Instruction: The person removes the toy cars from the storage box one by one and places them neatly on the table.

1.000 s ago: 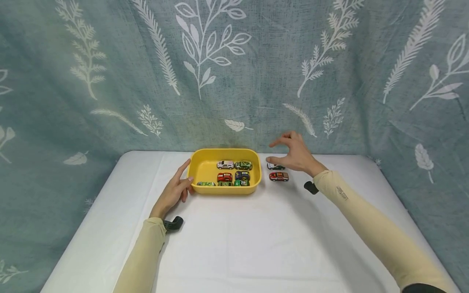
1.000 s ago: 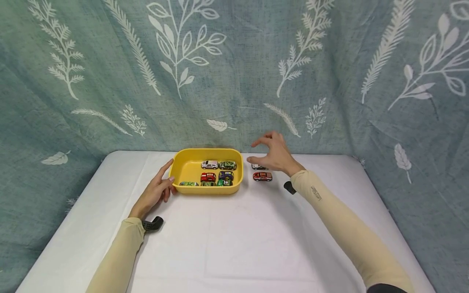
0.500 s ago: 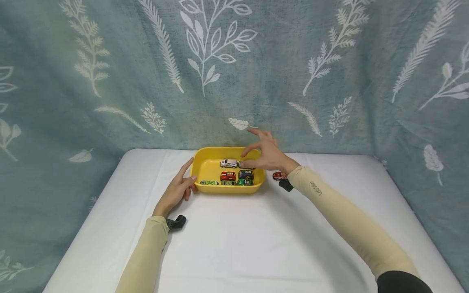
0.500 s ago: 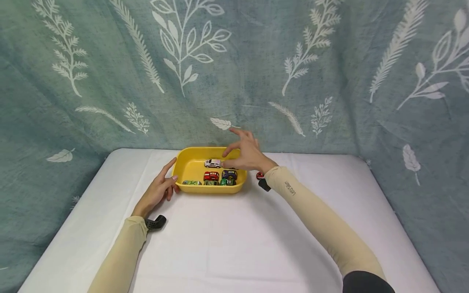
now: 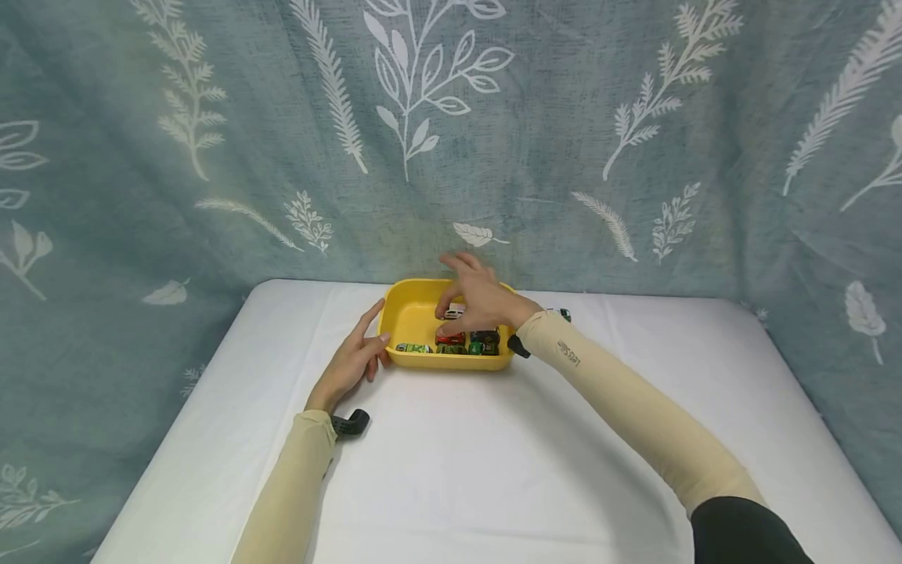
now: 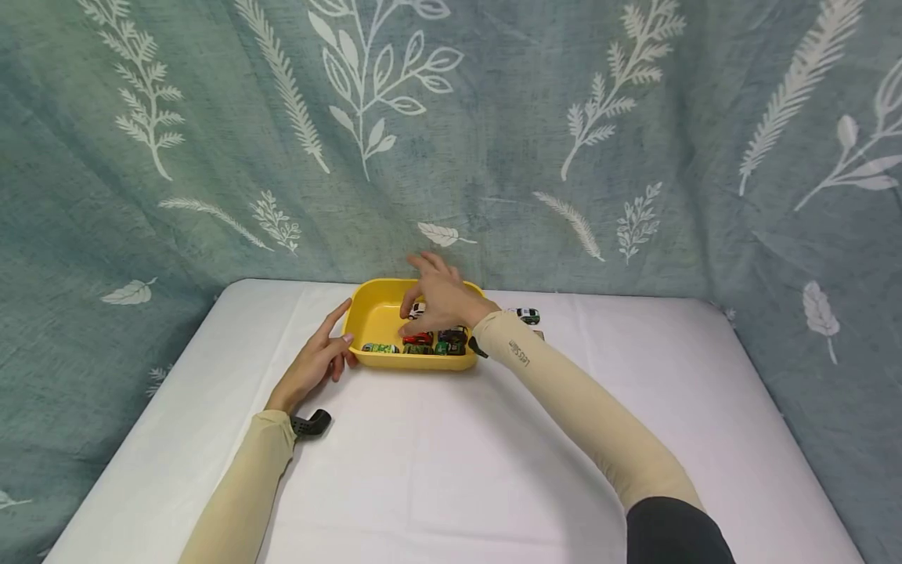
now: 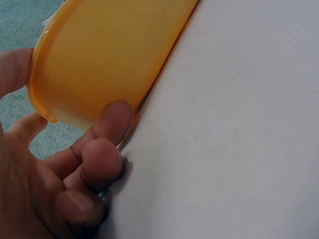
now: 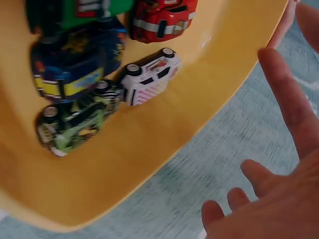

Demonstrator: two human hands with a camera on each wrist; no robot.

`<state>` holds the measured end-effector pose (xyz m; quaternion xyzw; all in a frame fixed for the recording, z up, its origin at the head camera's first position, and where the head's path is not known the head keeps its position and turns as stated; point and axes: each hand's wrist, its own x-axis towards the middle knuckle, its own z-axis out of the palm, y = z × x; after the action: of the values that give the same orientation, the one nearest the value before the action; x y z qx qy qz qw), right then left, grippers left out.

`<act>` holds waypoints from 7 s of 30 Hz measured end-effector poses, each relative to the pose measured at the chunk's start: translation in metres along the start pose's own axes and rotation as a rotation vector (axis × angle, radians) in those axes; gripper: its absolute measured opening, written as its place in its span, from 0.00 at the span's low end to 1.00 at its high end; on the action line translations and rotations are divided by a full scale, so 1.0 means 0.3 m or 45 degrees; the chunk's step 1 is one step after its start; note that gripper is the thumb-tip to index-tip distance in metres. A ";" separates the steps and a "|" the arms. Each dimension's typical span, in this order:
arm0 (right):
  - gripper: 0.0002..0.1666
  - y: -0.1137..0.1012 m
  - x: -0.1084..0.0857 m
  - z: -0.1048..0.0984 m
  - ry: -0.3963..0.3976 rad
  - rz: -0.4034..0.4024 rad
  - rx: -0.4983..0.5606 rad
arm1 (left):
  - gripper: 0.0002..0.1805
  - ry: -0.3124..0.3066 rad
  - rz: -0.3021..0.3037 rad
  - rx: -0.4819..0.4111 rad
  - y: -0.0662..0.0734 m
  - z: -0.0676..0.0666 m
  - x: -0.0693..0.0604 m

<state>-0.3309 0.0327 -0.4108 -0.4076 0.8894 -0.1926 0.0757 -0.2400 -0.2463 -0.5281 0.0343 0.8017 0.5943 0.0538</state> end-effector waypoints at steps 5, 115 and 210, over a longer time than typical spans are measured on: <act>0.16 -0.037 0.041 0.021 -0.083 -0.017 -0.076 | 0.35 0.000 -0.019 0.005 0.006 0.004 0.007; 0.12 0.258 -0.358 -0.212 -0.184 0.324 -0.445 | 0.35 0.010 -0.023 0.036 0.001 0.002 -0.005; 0.20 0.327 -0.555 -0.015 0.109 0.274 -0.250 | 0.34 0.024 -0.001 0.042 -0.003 0.006 0.000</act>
<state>-0.2911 0.2177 -0.4501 -0.3067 0.9449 -0.1128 0.0178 -0.2397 -0.2450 -0.5295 0.0293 0.8118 0.5814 0.0459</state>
